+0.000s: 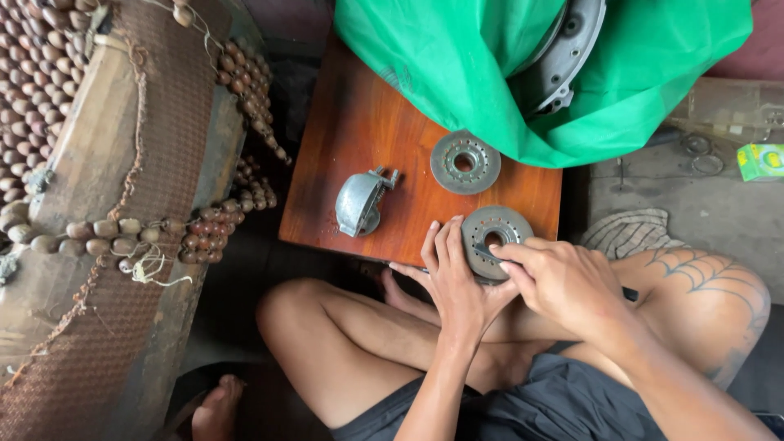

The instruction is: Cleaning residue and debris from motorcycle clutch plates using a small metal pick.

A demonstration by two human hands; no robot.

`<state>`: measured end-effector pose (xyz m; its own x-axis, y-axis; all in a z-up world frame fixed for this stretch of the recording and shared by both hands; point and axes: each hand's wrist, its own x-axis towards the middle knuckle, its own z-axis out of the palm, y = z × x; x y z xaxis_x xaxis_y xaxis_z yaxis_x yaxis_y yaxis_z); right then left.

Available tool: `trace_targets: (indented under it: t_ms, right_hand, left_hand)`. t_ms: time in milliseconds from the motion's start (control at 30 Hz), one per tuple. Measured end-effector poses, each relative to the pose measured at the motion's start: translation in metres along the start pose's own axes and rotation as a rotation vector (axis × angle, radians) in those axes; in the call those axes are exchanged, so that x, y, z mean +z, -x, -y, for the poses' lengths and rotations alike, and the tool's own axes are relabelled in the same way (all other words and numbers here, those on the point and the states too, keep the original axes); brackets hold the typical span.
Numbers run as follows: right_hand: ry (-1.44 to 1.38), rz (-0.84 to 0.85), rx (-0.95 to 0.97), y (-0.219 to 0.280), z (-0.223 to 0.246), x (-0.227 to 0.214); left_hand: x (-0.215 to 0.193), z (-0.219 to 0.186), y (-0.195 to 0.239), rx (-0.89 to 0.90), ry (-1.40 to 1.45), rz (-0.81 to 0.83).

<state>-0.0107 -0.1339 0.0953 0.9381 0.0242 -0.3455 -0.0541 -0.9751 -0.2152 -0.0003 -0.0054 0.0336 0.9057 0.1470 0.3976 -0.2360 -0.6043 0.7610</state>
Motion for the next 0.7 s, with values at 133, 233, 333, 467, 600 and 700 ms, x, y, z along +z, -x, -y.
trace_targets:
  t_ms: [133, 233, 333, 467, 600, 700]
  right_hand:
    - [-0.037, -0.083, -0.083, 0.000, -0.003, 0.007]
    - [-0.087, -0.135, -0.082, 0.009, -0.008, 0.005]
    - [-0.145, -0.183, -0.007, 0.016, -0.025, 0.013]
    - [-0.378, -0.317, 0.176, 0.019, -0.004, 0.005]
    - [-0.441, -0.343, 0.168, 0.019, -0.004, 0.003]
    - [-0.539, -0.329, 0.201, 0.017, -0.007, 0.001]
  left_hand:
    - [0.001, -0.002, 0.002, -0.002, 0.001, -0.016]
    - [-0.002, -0.001, 0.002, -0.010, 0.040, 0.000]
    - [0.000, 0.001, 0.006, -0.037, 0.088, 0.056]
    - [0.006, 0.016, 0.018, -0.056, -0.020, 0.261]
    - [-0.011, 0.017, 0.025, -0.075, -0.019, 0.343]
    - [-0.022, 0.020, 0.032, -0.010, -0.039, 0.341]
